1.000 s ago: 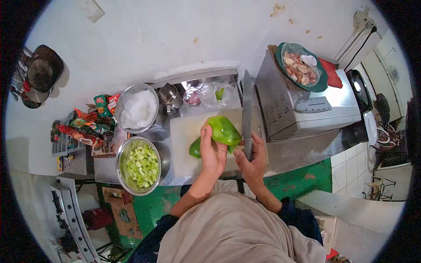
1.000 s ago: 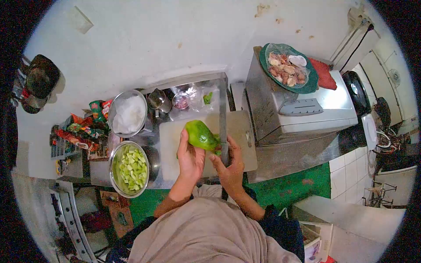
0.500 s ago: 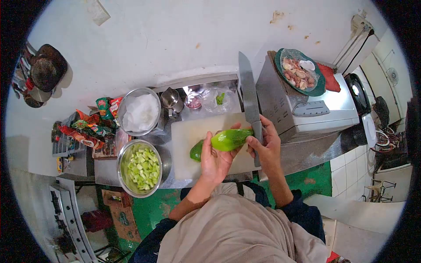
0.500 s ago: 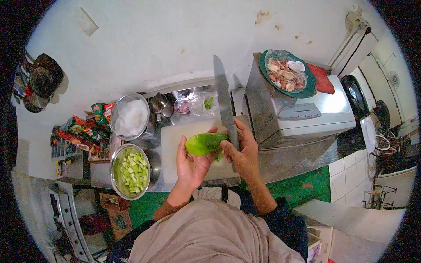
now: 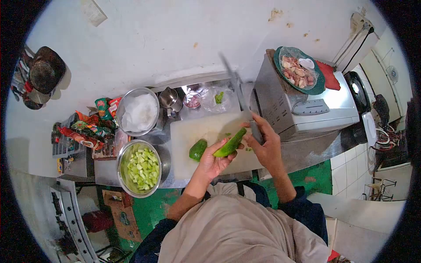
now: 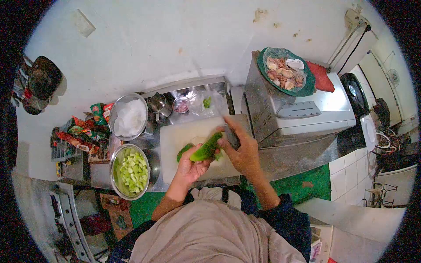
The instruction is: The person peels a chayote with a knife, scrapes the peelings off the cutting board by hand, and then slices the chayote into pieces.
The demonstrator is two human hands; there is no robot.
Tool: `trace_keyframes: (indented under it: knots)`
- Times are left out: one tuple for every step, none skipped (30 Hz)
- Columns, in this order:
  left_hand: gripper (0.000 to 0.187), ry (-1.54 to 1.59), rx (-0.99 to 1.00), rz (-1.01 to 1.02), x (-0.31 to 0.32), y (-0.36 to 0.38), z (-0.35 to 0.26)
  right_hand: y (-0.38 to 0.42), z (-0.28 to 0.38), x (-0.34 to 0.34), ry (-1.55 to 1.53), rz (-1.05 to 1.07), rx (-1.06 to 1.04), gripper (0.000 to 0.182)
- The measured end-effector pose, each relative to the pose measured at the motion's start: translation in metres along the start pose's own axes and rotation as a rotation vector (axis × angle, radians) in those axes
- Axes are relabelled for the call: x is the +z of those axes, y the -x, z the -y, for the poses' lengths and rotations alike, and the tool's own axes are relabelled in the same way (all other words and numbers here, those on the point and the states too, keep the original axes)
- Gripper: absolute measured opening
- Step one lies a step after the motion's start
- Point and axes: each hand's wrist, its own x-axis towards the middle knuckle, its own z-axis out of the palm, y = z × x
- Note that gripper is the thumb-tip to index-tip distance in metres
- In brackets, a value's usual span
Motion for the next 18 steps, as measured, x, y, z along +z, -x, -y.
trace_keyframes:
  knots:
    - [0.041,0.039,0.034,0.005,0.000,-0.001,0.002,0.003,0.009,0.002,-0.006,-0.050,0.051,0.055]
    - [0.038,0.077,0.055,-0.015,0.004,-0.001,0.003,0.007,0.022,0.003,-0.012,-0.100,0.102,0.054]
    - [0.036,0.117,0.078,-0.036,0.010,-0.001,0.002,0.013,0.029,0.004,-0.017,-0.148,0.152,0.053]
    - [0.034,0.156,0.102,-0.056,0.014,-0.001,0.001,0.021,0.026,0.004,0.056,-0.117,0.112,0.052]
    - [0.031,0.163,0.132,-0.056,0.012,-0.002,0.000,0.032,0.021,0.002,0.129,-0.086,0.072,0.051]
    - [0.029,0.169,0.162,-0.056,0.009,-0.003,-0.002,0.040,0.021,0.001,0.196,-0.040,0.019,0.050]
    - [0.027,0.172,0.193,-0.056,0.004,-0.003,-0.004,0.049,0.021,0.001,0.261,0.002,-0.037,0.050]
    - [0.030,0.217,0.204,-0.112,-0.005,-0.004,-0.004,0.054,0.027,-0.001,0.321,0.058,-0.105,0.050]
    - [0.033,0.263,0.216,-0.169,-0.012,-0.004,-0.004,0.060,0.031,-0.002,0.382,0.114,-0.174,0.051]
    - [0.036,0.310,0.228,-0.229,-0.017,-0.002,-0.005,0.067,0.030,0.000,0.423,0.156,-0.226,0.051]
    - [0.034,0.239,0.289,-0.285,-0.019,-0.004,-0.002,0.074,0.029,-0.001,0.467,0.193,-0.279,0.052]
    - [0.032,0.167,0.349,-0.341,-0.002,-0.004,-0.001,0.079,0.028,-0.001,0.512,0.231,-0.332,0.053]
    - [0.030,0.095,0.409,-0.396,0.007,-0.004,0.000,0.081,0.026,-0.002,0.529,0.239,-0.354,0.053]
    - [0.028,0.079,0.361,-0.230,0.001,-0.001,-0.004,0.082,0.025,-0.003,0.546,0.248,-0.378,0.054]
    - [0.026,0.098,0.350,-0.209,0.001,0.000,-0.005,0.083,0.025,-0.003,0.563,0.257,-0.402,0.054]
    - [0.024,0.117,0.340,-0.188,0.002,0.001,-0.006,0.084,0.026,-0.003,0.579,0.267,-0.389,0.054]
    - [0.023,0.136,0.330,-0.167,0.003,0.002,-0.007,0.084,0.028,-0.004,0.594,0.277,-0.376,0.054]
    - [0.023,0.128,0.336,-0.181,0.005,0.003,-0.008,0.084,0.029,-0.005,0.610,0.288,-0.363,0.053]
